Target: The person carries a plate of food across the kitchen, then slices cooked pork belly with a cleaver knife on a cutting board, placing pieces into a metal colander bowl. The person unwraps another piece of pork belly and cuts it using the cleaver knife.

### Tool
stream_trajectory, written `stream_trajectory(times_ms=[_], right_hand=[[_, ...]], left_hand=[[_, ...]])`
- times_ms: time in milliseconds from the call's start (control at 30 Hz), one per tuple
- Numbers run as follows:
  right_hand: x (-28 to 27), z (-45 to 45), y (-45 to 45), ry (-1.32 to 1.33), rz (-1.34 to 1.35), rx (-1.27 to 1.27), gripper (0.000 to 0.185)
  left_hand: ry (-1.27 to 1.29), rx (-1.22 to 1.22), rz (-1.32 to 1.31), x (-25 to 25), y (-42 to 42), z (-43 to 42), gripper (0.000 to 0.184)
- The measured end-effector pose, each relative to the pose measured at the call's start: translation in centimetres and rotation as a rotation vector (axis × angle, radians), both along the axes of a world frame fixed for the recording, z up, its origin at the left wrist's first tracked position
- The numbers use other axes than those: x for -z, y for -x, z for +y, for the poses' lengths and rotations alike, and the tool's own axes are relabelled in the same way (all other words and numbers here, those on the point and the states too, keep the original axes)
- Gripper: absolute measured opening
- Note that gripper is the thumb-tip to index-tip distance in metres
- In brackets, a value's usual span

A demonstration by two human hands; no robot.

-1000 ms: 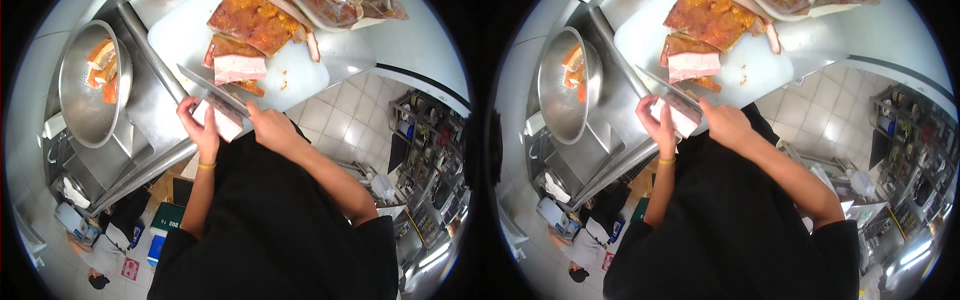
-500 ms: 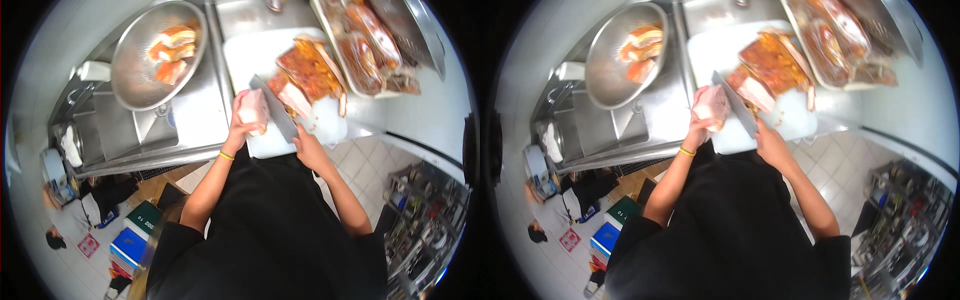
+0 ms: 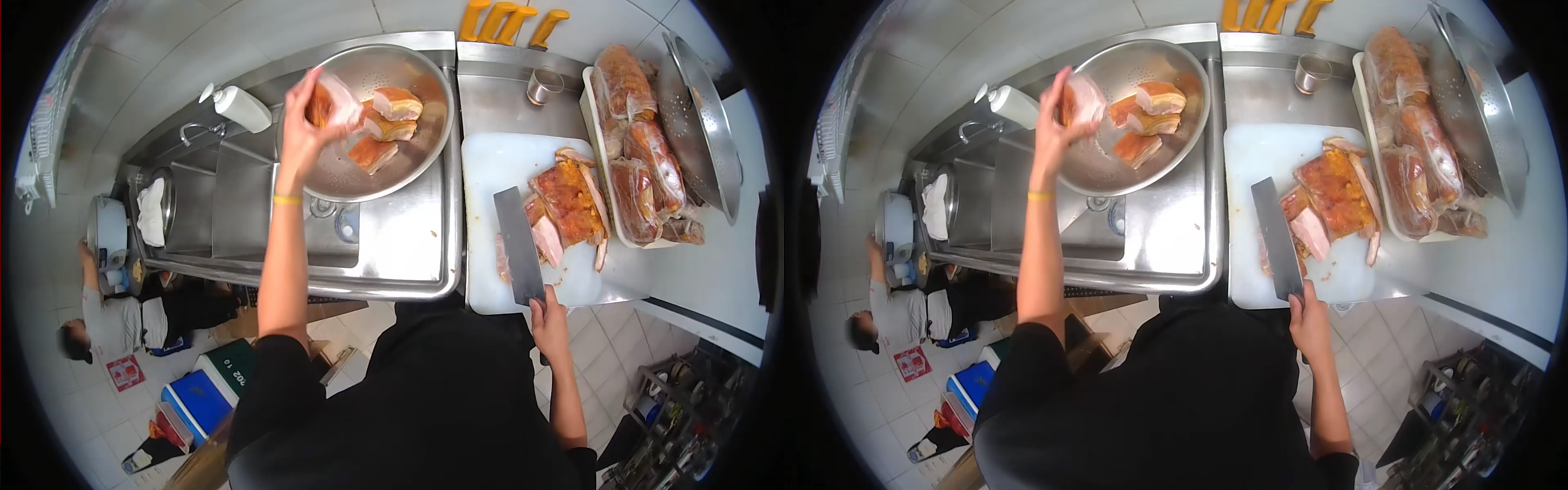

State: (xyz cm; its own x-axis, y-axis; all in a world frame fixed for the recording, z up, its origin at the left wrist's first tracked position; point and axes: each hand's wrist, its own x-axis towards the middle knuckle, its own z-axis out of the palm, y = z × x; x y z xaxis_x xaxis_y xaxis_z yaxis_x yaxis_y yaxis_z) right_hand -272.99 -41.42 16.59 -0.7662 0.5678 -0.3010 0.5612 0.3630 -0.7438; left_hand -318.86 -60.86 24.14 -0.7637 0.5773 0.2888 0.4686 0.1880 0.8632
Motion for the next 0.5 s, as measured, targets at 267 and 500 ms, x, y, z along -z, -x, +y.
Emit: stream_trajectory(times_ms=[267,500], right_hand=[[-4.5,-2.4,0.3,0.007,-0.039,0.164,0.016],[-5.1,-0.6,-6.0,0.045,0.023,0.431,0.015]], left_hand=[[0.557,0.104,0.197,19.2,13.3,4.5,0.092],[0.289,0.47,0.372,5.4,-5.8,8.4,0.076]])
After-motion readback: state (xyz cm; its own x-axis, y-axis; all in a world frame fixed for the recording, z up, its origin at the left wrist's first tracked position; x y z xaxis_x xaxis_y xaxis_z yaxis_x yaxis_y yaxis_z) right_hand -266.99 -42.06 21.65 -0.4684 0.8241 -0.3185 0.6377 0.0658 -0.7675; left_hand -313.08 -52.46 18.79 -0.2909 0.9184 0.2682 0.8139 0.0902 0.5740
